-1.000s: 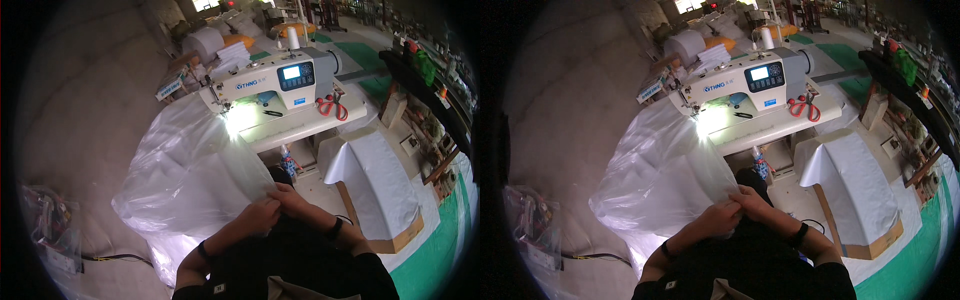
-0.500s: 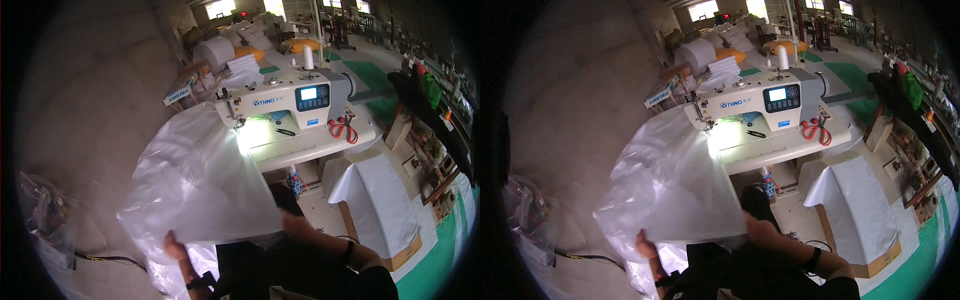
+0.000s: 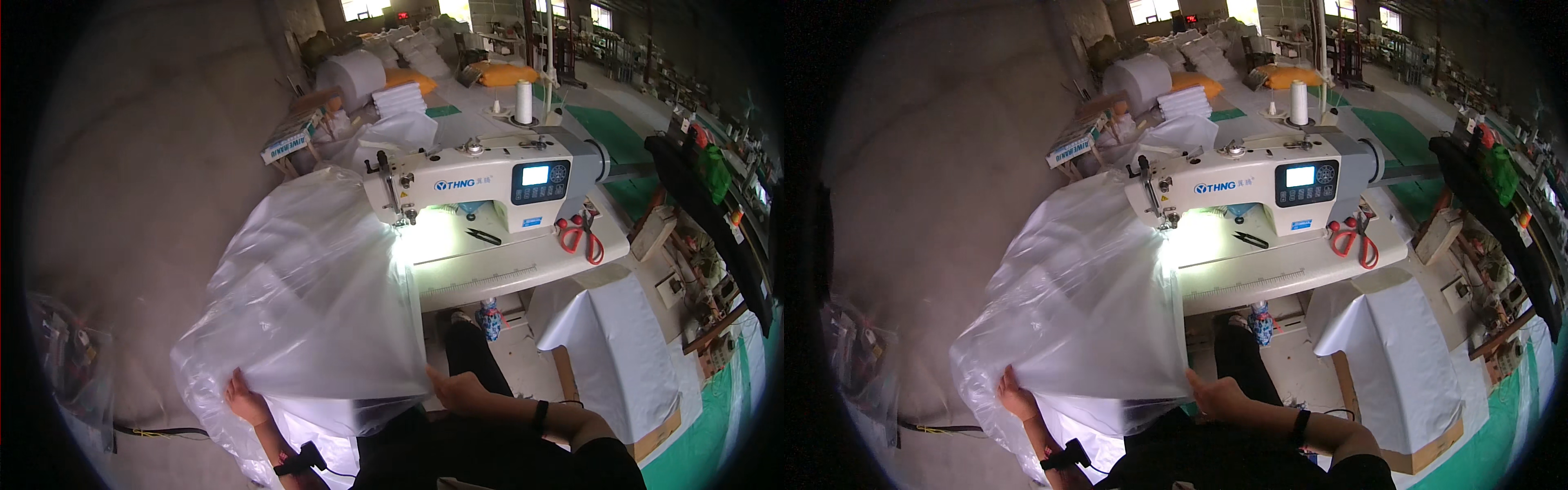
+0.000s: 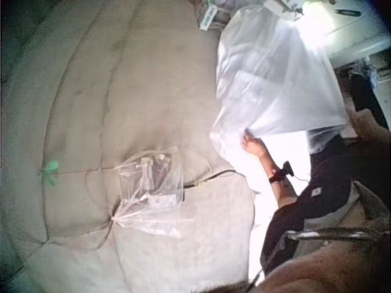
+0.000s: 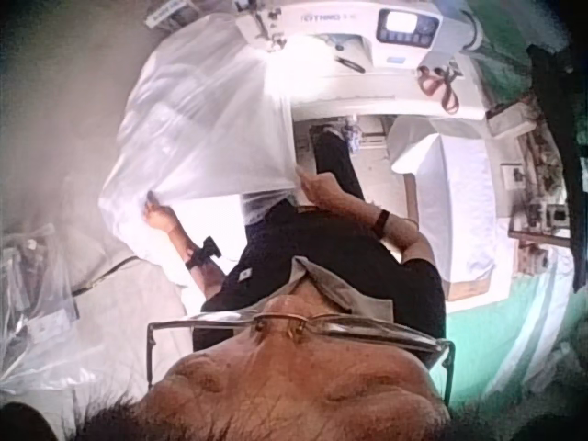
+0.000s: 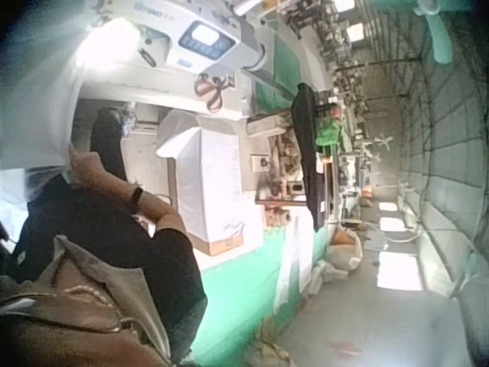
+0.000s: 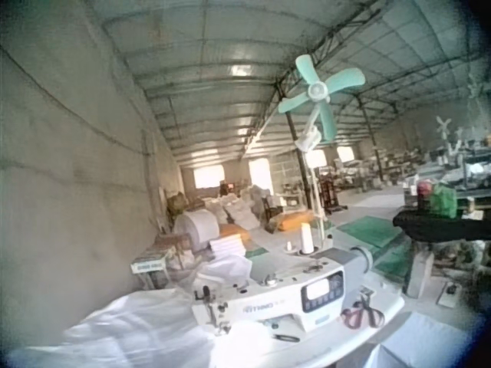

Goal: The person is sewing large white plastic sheets together using an industrial sewing machine.

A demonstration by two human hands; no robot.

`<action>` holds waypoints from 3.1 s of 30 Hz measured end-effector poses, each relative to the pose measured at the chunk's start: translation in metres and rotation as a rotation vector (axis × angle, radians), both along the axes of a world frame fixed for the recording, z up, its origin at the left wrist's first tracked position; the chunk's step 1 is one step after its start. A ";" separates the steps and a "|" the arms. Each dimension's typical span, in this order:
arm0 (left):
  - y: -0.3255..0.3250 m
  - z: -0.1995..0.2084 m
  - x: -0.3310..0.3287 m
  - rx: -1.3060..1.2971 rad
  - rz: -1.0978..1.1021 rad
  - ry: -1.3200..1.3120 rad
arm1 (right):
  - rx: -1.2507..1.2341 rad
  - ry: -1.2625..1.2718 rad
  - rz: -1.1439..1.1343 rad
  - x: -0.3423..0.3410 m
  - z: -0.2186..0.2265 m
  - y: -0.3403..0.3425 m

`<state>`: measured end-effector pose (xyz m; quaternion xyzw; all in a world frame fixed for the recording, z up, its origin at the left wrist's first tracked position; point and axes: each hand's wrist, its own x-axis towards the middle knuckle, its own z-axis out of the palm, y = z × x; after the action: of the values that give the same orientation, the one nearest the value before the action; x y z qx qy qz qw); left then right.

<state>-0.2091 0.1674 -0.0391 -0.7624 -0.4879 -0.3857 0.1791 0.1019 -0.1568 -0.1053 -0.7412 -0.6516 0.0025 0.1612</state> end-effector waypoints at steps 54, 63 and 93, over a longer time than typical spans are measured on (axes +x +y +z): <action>-0.013 0.048 0.338 -0.287 -1.303 0.440 | 0.006 1.593 -0.364 0.183 0.060 0.174; -0.005 -0.010 0.354 -0.436 -1.099 0.445 | 0.066 1.654 -0.383 0.185 0.055 0.172; -0.009 -0.009 0.404 -0.617 -0.876 0.269 | -0.130 1.463 -0.574 0.194 0.084 0.188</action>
<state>0.1953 0.1588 -0.0480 -0.9537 -0.1884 -0.1624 -0.1689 0.2956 0.0307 -0.0215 -0.6985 -0.1620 0.4861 0.4996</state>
